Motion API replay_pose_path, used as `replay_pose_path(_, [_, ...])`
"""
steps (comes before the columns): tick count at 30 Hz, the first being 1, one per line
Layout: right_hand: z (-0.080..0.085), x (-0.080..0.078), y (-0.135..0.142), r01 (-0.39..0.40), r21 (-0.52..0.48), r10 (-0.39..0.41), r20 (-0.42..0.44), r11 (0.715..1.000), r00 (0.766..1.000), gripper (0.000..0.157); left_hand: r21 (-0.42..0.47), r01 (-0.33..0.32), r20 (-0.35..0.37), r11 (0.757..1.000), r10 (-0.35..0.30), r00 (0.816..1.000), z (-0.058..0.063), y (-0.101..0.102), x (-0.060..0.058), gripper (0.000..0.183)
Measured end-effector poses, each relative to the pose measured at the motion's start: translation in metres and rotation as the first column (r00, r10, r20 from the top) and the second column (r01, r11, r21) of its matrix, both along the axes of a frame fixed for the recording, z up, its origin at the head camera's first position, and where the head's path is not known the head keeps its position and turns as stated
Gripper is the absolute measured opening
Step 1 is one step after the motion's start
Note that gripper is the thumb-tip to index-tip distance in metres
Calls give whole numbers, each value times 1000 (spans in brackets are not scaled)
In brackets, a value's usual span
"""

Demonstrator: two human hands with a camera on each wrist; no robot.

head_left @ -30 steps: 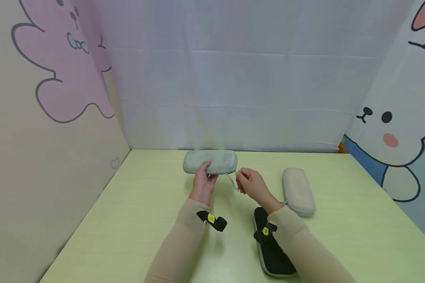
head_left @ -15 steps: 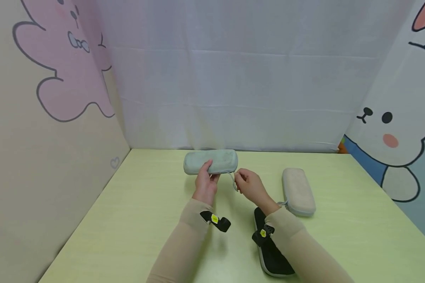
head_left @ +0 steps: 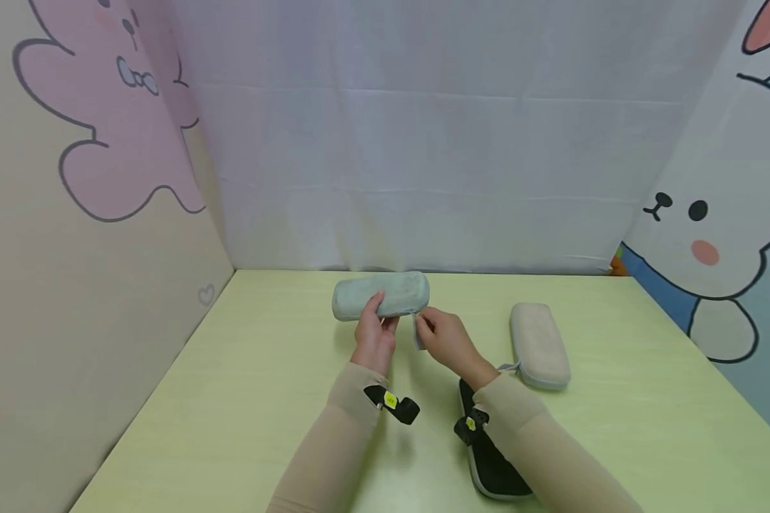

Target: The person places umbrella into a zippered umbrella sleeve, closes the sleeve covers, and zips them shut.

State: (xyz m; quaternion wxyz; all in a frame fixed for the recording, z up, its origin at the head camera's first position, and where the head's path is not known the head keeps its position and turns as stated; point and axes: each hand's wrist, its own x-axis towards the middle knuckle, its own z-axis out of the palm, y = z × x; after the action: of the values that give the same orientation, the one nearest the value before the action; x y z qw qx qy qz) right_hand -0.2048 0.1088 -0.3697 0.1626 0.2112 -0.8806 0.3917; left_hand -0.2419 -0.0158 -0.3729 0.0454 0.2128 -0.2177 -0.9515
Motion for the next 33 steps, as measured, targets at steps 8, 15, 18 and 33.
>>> replay_pose_path(8, [-2,3,2,-114,26,110,133,993,985,25,-169,74,25,983,-71,997,-2,-11,2,46])
replay_pose_path(15, [-2,6,28,-113,-70,126,232,991,965,20,-565,281,128,776,-254,959,-9,-41,5,52])
replay_pose_path(18, [-1,3,43,-33,-83,49,193,996,980,19,-717,348,182,604,-320,930,-15,-48,8,54])
replay_pose_path(33, [-18,3,66,40,-108,-16,215,993,977,18,-843,487,362,229,-430,827,-59,-49,15,34])
